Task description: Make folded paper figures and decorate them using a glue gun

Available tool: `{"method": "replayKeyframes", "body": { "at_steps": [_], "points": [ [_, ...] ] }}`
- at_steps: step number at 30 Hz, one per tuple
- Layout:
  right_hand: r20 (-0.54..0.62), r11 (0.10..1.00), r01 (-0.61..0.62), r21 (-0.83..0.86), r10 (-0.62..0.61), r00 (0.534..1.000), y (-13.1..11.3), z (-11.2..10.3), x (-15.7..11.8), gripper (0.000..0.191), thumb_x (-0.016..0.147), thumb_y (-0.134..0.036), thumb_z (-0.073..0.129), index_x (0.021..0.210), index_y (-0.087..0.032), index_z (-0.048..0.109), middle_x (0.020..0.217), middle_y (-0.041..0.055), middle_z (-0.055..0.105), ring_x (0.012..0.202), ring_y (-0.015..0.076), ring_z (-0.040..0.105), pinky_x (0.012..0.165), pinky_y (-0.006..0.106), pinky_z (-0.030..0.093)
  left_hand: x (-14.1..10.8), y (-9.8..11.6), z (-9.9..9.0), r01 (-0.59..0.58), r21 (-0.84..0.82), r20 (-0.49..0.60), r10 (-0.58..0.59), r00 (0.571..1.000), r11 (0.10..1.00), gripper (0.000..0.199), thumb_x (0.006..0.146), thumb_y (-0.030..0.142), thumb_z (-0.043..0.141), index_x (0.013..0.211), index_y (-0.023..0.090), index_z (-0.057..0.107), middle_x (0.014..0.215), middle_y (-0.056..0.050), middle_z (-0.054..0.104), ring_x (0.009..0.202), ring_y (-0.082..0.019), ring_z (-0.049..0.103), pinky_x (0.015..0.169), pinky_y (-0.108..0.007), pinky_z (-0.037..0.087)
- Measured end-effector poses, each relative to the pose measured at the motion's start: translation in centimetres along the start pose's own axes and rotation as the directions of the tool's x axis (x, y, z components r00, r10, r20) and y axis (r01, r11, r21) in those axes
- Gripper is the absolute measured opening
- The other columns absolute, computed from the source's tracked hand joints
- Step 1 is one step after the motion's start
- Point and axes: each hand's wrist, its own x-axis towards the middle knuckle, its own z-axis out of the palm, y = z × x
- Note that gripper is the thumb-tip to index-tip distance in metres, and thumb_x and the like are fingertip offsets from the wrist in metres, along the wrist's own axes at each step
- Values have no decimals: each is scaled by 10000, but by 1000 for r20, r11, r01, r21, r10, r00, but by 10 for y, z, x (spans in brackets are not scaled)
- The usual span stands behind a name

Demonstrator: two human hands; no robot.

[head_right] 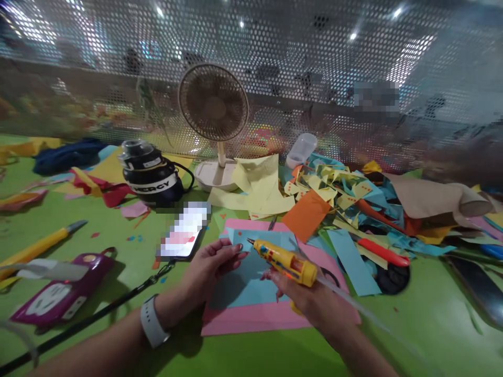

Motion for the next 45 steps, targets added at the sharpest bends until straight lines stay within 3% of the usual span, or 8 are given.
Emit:
{"method": "replayKeyframes", "body": {
  "at_steps": [3, 8, 30, 45],
  "points": [
    [4, 997, -72, -3, 72, 997, -6, 2, -1, 288, 738, -494, 673, 847, -228, 690, 676, 27, 698, 510, 164, 606, 415, 245, 473, -1, 0, 1, 17, 8, -7, -17, 1000, 1000, 277, 640, 93, 823, 773, 162, 590, 730, -46, 727, 683, -178, 718, 599, -221, 563],
    [51, 998, -44, -50, 46, 998, -7, 5, 2, 270, 696, -465, 702, 806, -221, 669, 749, 33, 699, 683, 205, 659, 570, 275, 537, -3, -1, 1, 14, 20, 40, -15, 999, 1000, 261, 632, 129, 834, 753, 164, 606, 735, -52, 735, 698, -184, 720, 630, -232, 561],
    [-5, 988, 74, -134, -75, 997, 6, 18, 3, 238, 767, -461, 618, 688, -237, 604, 651, 16, 634, 610, 178, 595, 547, 290, 522, -4, -6, -2, -21, 67, 114, 13, 993, 998, 342, 590, 232, 868, 783, 157, 596, 731, -49, 735, 713, -195, 724, 632, -245, 557],
    [-18, 988, 50, -148, -53, 998, 8, 19, 2, 208, 771, -443, 616, 722, -241, 608, 627, -3, 580, 595, 174, 571, 534, 290, 502, -5, -6, -2, -29, 74, 130, 19, 991, 997, 395, 545, 275, 891, 776, 154, 595, 724, -52, 736, 711, -199, 723, 642, -248, 555]
  ]
}}
